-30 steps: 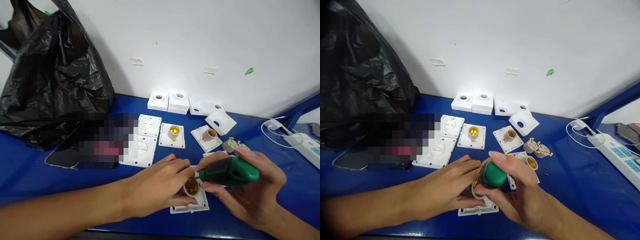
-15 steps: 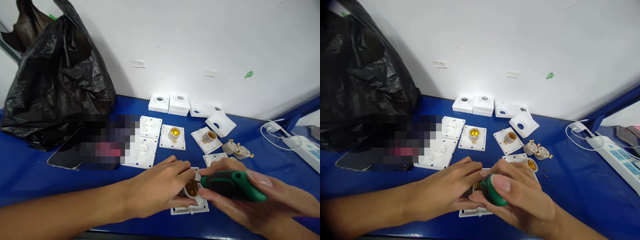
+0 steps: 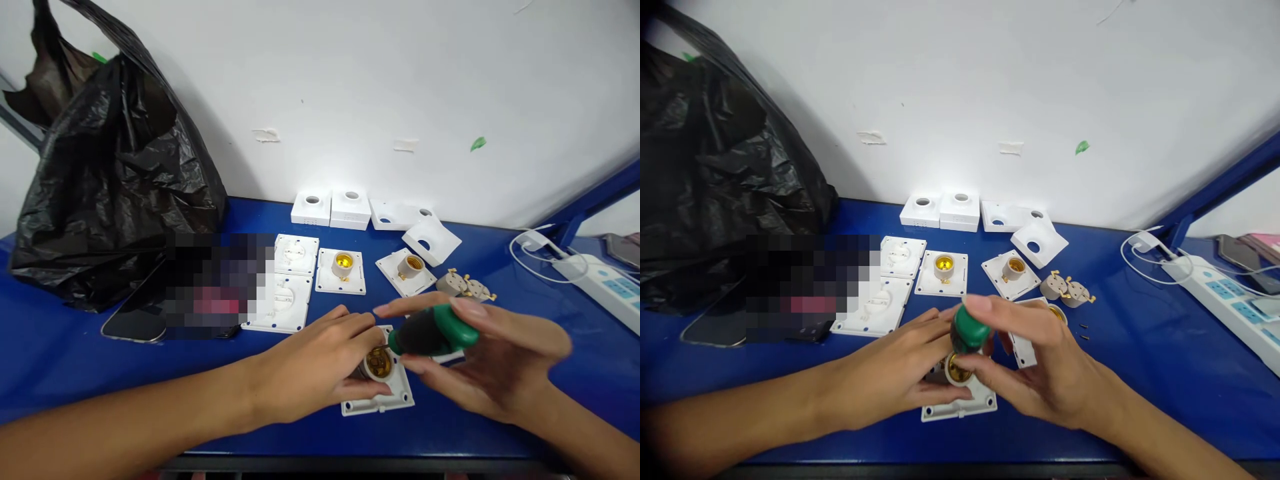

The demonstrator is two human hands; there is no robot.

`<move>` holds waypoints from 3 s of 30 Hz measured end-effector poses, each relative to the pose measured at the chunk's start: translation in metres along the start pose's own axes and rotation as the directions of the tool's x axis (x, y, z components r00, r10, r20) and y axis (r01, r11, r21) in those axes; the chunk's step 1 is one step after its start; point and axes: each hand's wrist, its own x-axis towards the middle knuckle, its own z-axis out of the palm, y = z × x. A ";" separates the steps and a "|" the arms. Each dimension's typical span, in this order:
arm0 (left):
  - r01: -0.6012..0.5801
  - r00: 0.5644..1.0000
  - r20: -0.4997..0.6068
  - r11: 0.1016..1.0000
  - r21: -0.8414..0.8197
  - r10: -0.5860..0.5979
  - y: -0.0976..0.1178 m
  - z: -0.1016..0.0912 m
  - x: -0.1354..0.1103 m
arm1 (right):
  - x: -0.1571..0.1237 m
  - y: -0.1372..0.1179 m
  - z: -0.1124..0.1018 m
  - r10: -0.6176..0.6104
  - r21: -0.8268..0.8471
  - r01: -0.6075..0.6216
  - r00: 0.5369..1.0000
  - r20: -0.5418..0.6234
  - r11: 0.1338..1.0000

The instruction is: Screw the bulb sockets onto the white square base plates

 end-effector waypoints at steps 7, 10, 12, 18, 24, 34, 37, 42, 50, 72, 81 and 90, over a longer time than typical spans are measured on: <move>0.014 1.000 -0.010 1.000 -0.023 -0.014 0.001 0.002 -0.002 | -0.002 0.003 0.004 0.125 -0.020 -0.127 0.988 -0.092 0.992; 0.013 1.000 -0.002 1.000 -0.024 -0.013 0.001 0.001 -0.002 | -0.001 0.003 0.003 -0.026 0.047 0.028 0.998 -0.050 0.999; 0.011 1.000 0.005 0.999 -0.033 -0.011 0.001 0.000 -0.002 | -0.003 0.004 0.004 -0.093 0.052 0.097 0.993 -0.078 0.994; 0.012 1.000 -0.005 1.000 -0.016 -0.013 0.000 0.002 -0.001 | -0.007 0.008 0.008 -0.051 -0.156 0.024 0.984 -0.172 0.988; 0.029 0.999 0.013 1.000 -0.005 -0.029 0.001 0.001 0.000 | -0.016 0.021 0.007 -0.112 -0.003 0.112 0.992 -0.065 0.994; 0.004 1.000 -0.018 1.000 0.024 -0.004 0.000 0.002 0.000 | -0.002 0.007 0.008 -0.164 0.000 0.165 0.986 -0.038 0.986; 0.008 1.000 -0.013 1.000 -0.005 -0.008 0.002 0.000 0.000 | -0.005 0.010 0.007 -0.185 -0.029 0.184 0.981 -0.055 0.983; 0.003 1.000 -0.031 1.000 -0.009 -0.003 0.000 0.001 -0.001 | -0.007 0.020 0.010 -0.241 -0.130 0.214 0.939 -0.247 0.968; 0.110 0.991 -0.076 0.993 0.036 -0.107 0.001 0.001 -0.002 | 0.015 0.023 -0.004 -0.010 0.051 0.047 0.827 -0.562 0.998; 0.175 0.971 -0.195 0.962 0.208 -0.135 0.003 0.003 0.008 | 0.005 0.071 -0.037 0.034 -0.118 -0.103 0.878 -0.478 0.988; 0.181 0.967 -0.221 0.955 0.234 -0.129 0.004 0.005 0.014 | -0.003 0.060 -0.015 -0.101 -0.075 0.076 0.897 -0.430 0.994; 0.192 0.955 -0.268 0.957 0.219 -0.130 0.007 0.004 0.013 | -0.001 0.046 -0.007 -0.073 -0.022 0.075 0.812 -0.580 0.997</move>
